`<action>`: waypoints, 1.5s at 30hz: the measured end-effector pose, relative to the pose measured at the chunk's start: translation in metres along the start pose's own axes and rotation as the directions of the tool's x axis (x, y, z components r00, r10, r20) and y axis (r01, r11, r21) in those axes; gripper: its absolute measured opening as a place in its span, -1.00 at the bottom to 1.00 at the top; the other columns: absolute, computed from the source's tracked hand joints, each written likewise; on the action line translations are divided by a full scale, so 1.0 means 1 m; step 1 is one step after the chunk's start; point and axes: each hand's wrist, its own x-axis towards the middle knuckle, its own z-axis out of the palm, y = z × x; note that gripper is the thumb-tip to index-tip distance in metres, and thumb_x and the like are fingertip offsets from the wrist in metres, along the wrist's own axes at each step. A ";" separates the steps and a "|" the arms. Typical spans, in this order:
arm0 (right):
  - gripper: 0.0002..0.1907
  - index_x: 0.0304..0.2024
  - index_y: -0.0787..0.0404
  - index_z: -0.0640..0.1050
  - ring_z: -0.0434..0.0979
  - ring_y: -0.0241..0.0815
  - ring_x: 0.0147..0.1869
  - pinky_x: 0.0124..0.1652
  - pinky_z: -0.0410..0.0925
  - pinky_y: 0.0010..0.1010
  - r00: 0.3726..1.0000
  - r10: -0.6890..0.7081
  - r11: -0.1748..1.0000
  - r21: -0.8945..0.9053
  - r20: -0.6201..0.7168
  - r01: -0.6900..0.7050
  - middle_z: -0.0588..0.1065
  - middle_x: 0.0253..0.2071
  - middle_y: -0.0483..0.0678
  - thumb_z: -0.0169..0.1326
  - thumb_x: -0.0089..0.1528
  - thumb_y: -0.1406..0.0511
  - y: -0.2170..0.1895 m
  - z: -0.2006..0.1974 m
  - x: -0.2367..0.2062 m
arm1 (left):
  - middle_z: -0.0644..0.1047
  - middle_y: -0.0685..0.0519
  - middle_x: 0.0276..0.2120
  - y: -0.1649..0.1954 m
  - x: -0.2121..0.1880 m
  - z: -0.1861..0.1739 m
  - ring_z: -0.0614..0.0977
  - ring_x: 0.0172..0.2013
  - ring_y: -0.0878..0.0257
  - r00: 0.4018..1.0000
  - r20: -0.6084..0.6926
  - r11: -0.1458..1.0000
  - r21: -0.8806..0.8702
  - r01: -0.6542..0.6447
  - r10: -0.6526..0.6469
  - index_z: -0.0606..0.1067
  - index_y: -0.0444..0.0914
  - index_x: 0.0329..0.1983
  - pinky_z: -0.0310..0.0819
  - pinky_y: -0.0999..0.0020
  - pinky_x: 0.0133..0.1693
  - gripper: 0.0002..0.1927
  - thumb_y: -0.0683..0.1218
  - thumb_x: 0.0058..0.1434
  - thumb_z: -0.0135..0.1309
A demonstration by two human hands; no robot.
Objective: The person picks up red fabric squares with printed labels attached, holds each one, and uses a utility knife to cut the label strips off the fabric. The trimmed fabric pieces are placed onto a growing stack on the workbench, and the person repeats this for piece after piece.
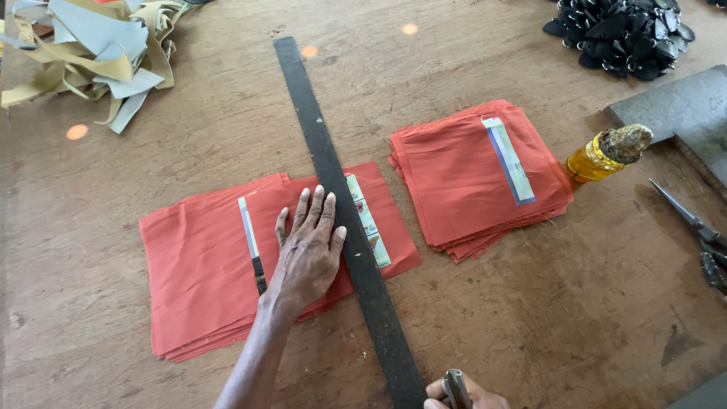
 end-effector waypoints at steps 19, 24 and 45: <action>-0.69 -0.41 0.20 0.79 0.62 -0.31 -0.49 -0.35 0.44 -0.44 0.996 0.060 0.997 -0.054 0.072 -0.056 0.64 -0.62 -0.10 0.50 0.03 0.10 -0.031 -0.021 -0.004 | -0.09 -0.10 0.53 -0.004 0.003 -0.001 -0.22 0.52 0.04 0.996 0.085 1.000 0.025 -0.006 0.004 0.05 -0.30 0.50 -0.52 -0.08 0.39 -0.31 0.17 0.44 -0.26; -0.69 -0.38 0.13 0.77 0.64 -0.37 -0.49 -0.34 0.46 -0.48 0.991 0.024 0.986 -0.165 0.129 -0.003 0.62 -0.64 -0.14 0.46 0.06 0.06 -0.046 -0.028 -0.006 | -0.15 -0.11 0.54 -0.003 0.007 -0.010 -0.26 0.51 0.06 0.988 0.154 1.000 0.000 0.004 -0.004 -0.04 -0.30 0.52 -0.54 -0.03 0.38 -0.08 0.34 0.32 -0.14; -0.69 -0.47 0.16 0.77 0.64 -0.38 -0.47 -0.31 0.45 -0.53 0.977 0.155 0.969 -0.216 0.146 -0.121 0.64 -0.60 -0.16 0.51 0.04 0.07 -0.052 -0.026 0.017 | -0.21 -0.12 0.52 -0.007 0.014 -0.018 -0.35 0.49 0.05 0.974 0.226 1.000 -0.012 0.019 -0.016 -0.11 -0.30 0.51 -0.60 -0.03 0.38 0.36 0.52 -0.12 0.21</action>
